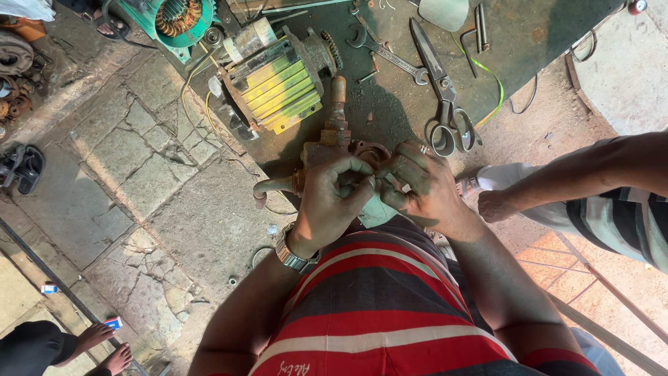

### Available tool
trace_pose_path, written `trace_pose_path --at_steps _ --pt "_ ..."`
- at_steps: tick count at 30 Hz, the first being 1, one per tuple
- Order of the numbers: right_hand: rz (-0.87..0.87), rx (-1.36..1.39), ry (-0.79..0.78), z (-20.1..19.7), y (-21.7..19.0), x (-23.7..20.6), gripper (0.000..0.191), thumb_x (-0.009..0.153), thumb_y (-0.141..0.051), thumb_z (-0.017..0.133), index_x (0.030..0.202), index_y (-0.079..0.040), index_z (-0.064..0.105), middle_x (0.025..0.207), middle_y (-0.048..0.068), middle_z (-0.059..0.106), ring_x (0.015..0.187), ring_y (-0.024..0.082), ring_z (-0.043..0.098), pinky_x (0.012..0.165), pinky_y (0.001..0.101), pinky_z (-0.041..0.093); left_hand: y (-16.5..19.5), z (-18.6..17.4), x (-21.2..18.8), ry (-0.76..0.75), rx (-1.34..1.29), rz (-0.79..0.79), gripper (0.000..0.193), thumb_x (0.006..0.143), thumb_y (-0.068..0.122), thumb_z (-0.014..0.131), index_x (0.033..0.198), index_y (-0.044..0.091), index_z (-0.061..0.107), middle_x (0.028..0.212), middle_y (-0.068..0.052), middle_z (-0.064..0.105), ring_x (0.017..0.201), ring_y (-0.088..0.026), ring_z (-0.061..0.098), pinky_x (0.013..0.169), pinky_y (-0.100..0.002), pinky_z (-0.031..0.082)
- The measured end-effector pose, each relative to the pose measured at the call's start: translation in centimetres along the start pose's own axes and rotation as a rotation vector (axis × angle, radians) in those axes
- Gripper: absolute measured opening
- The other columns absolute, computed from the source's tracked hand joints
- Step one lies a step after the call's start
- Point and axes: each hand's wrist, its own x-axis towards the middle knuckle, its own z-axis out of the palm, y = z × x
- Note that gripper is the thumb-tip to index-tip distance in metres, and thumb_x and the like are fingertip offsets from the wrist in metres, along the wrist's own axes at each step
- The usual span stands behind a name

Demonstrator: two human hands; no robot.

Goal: The person holds a light green gasket material and uses shears to trim its edges. The person repeatedly rotates the gasket and makes small cuts to shape it around a central hole and outer perimeter. The trimmed pieces fall onto the workbench.

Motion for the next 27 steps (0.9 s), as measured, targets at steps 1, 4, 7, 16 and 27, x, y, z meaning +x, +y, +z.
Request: trace_pose_path --at_steps 1,4,7,16,27 --pt "0.008 0.013 -0.007 0.0 -0.1 0.0 0.023 0.076 -0.007 0.075 0.098 -0.005 0.072 0.094 0.01 0.061 0.085 0.025 0.065 0.071 0.0389 0.055 -0.1 0.0 -0.1 -0.004 -0.025 -0.001 0.007 0.095 0.0 0.068 0.102 -0.002 0.067 0.09 -0.002 0.071 0.081 -0.002 0.066 0.07 -0.019 0.055" --pt "0.027 0.038 -0.021 0.0 -0.4 0.1 0.022 0.076 -0.007 0.077 0.097 -0.005 0.072 0.092 0.009 0.061 0.084 0.024 0.065 0.069 0.0383 0.055 -0.2 -0.2 -0.3 0.046 0.099 -0.011 0.007 0.093 -0.001 0.07 0.1 -0.003 0.069 0.082 -0.003 0.07 0.073 -0.002 0.062 0.063 -0.019 0.052" --pt "0.022 0.014 -0.022 0.0 -0.9 0.4 0.025 0.073 -0.006 0.076 0.098 -0.005 0.072 0.098 0.011 0.064 0.089 0.025 0.067 0.071 0.0372 0.056 0.0 -0.5 -0.2 0.029 0.114 0.048 0.007 0.093 -0.001 0.07 0.1 -0.003 0.068 0.083 -0.004 0.07 0.074 -0.003 0.064 0.063 -0.02 0.053" --pt "-0.061 -0.074 -0.103 -0.6 -1.2 0.9 0.032 0.068 -0.011 0.082 0.097 -0.003 0.07 0.1 0.013 0.064 0.089 0.03 0.067 0.069 0.0412 0.054 1.2 -0.8 -0.2 0.003 0.166 0.005 0.009 0.088 -0.001 0.071 0.097 -0.002 0.068 0.086 -0.005 0.073 0.077 -0.006 0.07 0.068 -0.022 0.058" --pt "-0.225 -0.042 -0.096 -0.1 -0.3 1.2 0.041 0.066 -0.016 0.086 0.1 -0.002 0.069 0.095 0.012 0.063 0.09 0.029 0.063 0.077 0.0418 0.046 1.4 -1.4 0.2 -0.029 0.188 0.028 0.006 0.084 -0.002 0.072 0.087 -0.003 0.067 0.1 -0.003 0.064 0.083 -0.007 0.064 0.071 -0.023 0.055"
